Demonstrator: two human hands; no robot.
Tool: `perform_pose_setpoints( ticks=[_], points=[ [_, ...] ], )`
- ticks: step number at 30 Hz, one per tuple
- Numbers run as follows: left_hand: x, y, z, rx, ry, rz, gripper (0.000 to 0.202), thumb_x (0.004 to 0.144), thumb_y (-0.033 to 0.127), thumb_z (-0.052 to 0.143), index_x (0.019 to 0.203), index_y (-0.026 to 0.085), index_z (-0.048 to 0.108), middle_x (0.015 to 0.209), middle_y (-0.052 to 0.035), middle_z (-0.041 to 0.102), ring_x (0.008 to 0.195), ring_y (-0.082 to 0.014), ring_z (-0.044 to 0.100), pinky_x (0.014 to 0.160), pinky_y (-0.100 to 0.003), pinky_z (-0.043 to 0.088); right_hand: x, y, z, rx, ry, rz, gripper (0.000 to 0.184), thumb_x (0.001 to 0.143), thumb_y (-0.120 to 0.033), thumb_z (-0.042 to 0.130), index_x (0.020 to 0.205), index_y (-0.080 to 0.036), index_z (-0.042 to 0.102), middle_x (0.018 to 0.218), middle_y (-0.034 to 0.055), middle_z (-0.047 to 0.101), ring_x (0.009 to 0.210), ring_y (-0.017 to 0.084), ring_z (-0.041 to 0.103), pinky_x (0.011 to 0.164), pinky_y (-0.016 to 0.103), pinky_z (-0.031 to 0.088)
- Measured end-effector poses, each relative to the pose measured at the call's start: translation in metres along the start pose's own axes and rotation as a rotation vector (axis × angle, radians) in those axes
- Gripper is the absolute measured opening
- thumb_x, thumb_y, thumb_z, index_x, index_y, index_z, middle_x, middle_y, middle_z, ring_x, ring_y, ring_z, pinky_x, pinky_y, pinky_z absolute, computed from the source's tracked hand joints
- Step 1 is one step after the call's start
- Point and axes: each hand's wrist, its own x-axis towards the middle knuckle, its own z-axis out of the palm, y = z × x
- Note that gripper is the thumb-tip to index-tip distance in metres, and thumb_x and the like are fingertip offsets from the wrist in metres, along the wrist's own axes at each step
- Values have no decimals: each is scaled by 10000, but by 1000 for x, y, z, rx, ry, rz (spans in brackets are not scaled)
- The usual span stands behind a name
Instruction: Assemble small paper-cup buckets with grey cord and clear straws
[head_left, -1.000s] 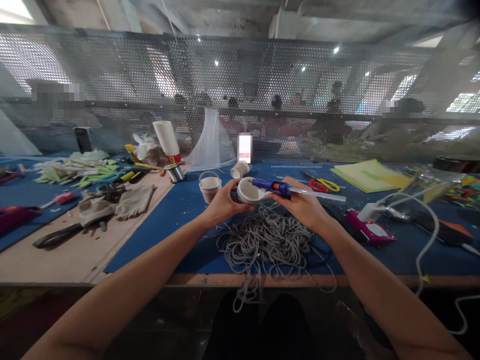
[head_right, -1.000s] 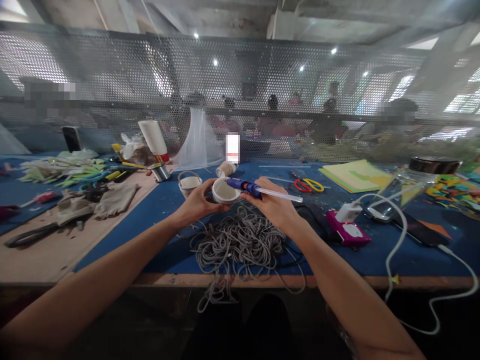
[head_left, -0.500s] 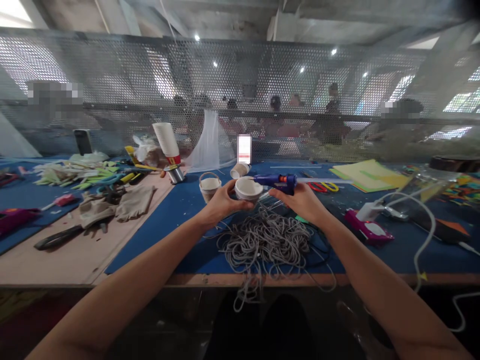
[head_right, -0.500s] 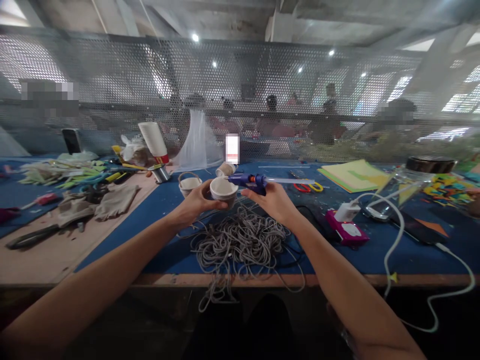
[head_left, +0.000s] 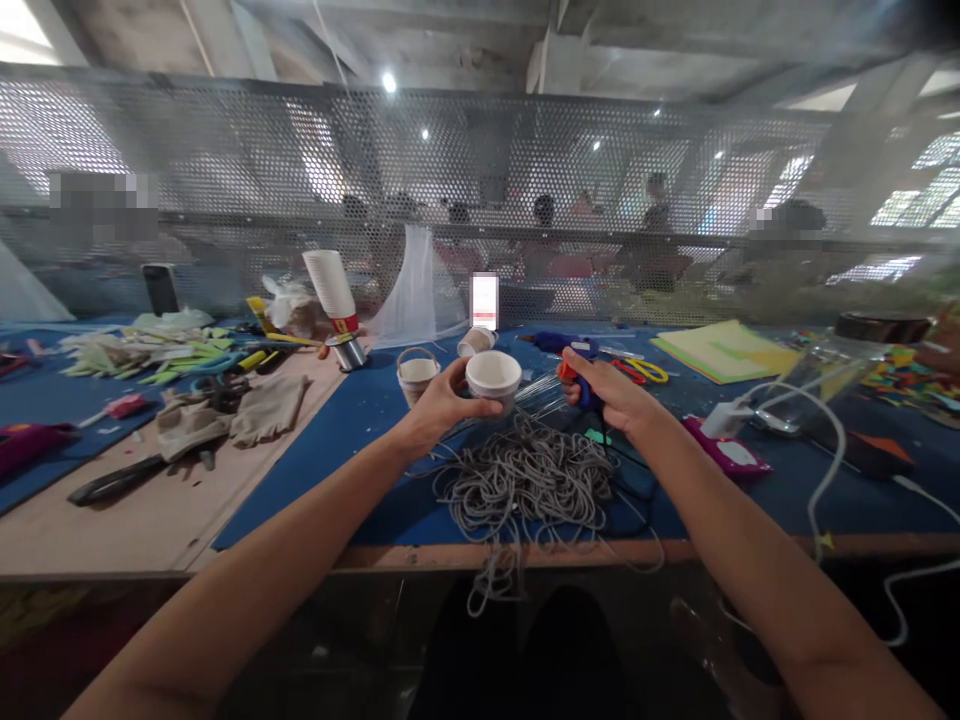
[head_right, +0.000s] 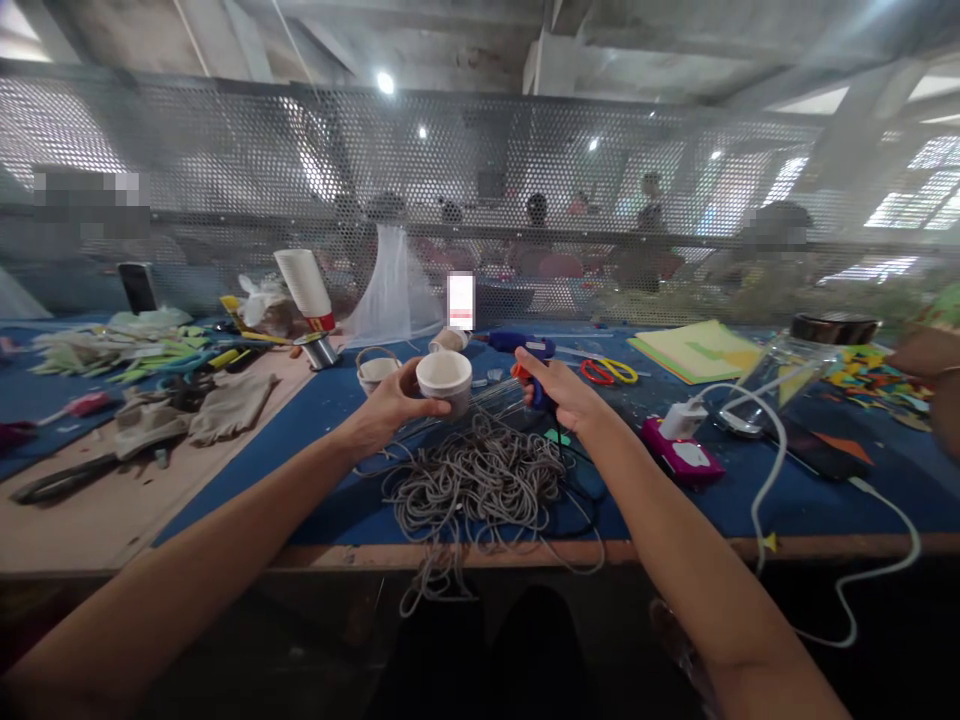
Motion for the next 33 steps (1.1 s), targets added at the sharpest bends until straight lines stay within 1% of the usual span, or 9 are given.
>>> perform_pose_setpoints(
  ticks=[2,5,10,16,20,23,26,30,33],
  points=[
    [0,1,1,4,2,2,582,628,236,841,1154,161,603,1234,-108,631,1195,-288,556,1034,-454,437,9,6,-8,49,17,67,356,735,-469,804,757,-153,642,623,-43,519,478,46,422,438,169,427],
    [-1,4,2,1,14,-10,595,612,234,848,1151,158,608,1214,-110,632,1172,-291,562,1001,-458,462,20,16,-17,23,79,124,329,760,-411,801,703,-161,595,615,-44,525,453,36,402,462,171,455],
    [-1,5,1,-7,41,2,635,610,240,851,1191,159,607,1216,-114,630,1168,-294,554,987,-454,464,30,26,-20,-308,144,96,399,886,-510,629,680,-171,582,641,-3,573,505,70,486,551,207,506],
    [0,1,-1,-58,28,41,623,613,205,849,1192,171,620,1218,-101,635,1204,-306,540,1045,-474,412,37,28,-16,-641,189,84,469,853,-570,627,662,-145,675,656,43,655,515,95,515,520,207,441],
    [-1,2,-1,-81,2,52,642,620,195,843,1222,200,619,1237,-90,629,1231,-311,526,1079,-496,381,42,31,-22,-861,199,115,541,827,-658,589,660,-152,687,604,57,663,545,141,584,581,236,470],
    [-3,4,0,-107,-28,54,666,621,192,845,1243,201,607,1261,-95,619,1251,-314,515,1082,-496,380,46,33,-29,-1036,198,140,614,823,-720,529,644,-158,700,638,89,696,650,196,664,697,276,501],
    [-5,7,2,-125,-54,39,671,617,183,850,1240,186,601,1259,-108,621,1255,-324,515,1069,-501,397,48,32,-31,-1216,237,161,675,831,-746,477,646,-144,719,705,157,723,835,280,707,827,336,492],
    [-6,9,4,-132,-58,38,703,597,171,860,1245,185,589,1279,-112,615,1261,-330,512,1068,-509,404,41,30,-25,-1371,346,141,720,851,-730,462,878,-71,751,990,276,715,1093,377,643,916,418,456],
    [-6,6,4,-131,-71,53,747,577,166,871,1261,184,571,1293,-115,606,1254,-321,522,1082,-509,393,29,26,-17,-1527,431,30,650,886,-655,490,980,-61,738,1114,293,671,1140,392,608,926,447,446]
  ],
)
